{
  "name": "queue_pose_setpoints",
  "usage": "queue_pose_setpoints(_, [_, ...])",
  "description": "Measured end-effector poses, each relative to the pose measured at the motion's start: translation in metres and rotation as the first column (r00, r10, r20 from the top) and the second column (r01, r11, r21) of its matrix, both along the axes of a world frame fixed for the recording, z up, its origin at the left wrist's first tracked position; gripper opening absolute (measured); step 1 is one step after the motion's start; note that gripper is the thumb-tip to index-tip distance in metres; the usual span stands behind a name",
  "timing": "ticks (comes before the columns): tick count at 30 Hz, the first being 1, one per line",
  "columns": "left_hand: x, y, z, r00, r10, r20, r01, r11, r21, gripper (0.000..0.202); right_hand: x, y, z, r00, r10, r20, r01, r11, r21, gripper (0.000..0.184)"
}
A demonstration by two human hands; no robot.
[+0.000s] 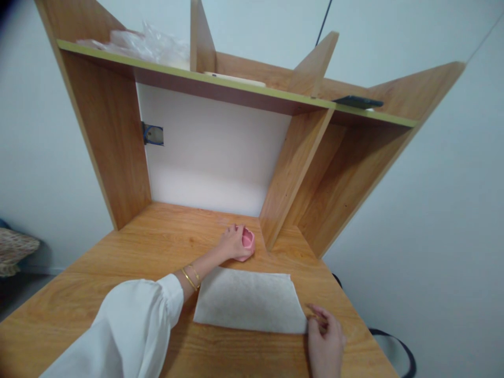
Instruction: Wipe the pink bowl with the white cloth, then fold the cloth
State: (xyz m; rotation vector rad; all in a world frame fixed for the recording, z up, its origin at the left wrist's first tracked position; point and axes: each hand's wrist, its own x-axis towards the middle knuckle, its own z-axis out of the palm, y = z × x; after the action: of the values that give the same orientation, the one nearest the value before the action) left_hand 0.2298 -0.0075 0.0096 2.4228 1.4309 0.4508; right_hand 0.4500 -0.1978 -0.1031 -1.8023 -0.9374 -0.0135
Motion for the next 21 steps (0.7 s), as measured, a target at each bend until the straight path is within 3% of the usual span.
queue_pose_setpoints(5, [0.015,0.002,-0.006,1.0,-0.004,-0.002,0.004,1.0,-0.011,0.078,-0.001,0.0,0.003,1.0,0.001,0.003,-0.001,1.0,-0.031,0.028])
queue_pose_setpoints(16, [0.019,0.003,-0.014,0.999,0.039,-0.021,-0.039,0.999,-0.036,0.086,-0.011,0.0,0.009,0.999,0.023,-0.031,-0.024,0.999,-0.043,0.026])
queue_pose_setpoints(19, [0.016,0.0,-0.011,0.999,0.03,-0.014,-0.03,0.999,-0.025,0.093,-0.012,0.0,0.009,0.999,0.035,-0.027,-0.036,0.999,-0.031,0.025])
queue_pose_setpoints(21, [0.01,-0.005,0.0,1.0,-0.009,0.023,0.008,0.999,0.048,0.093,-0.011,0.0,0.009,0.999,0.044,-0.03,-0.045,0.999,-0.025,0.025])
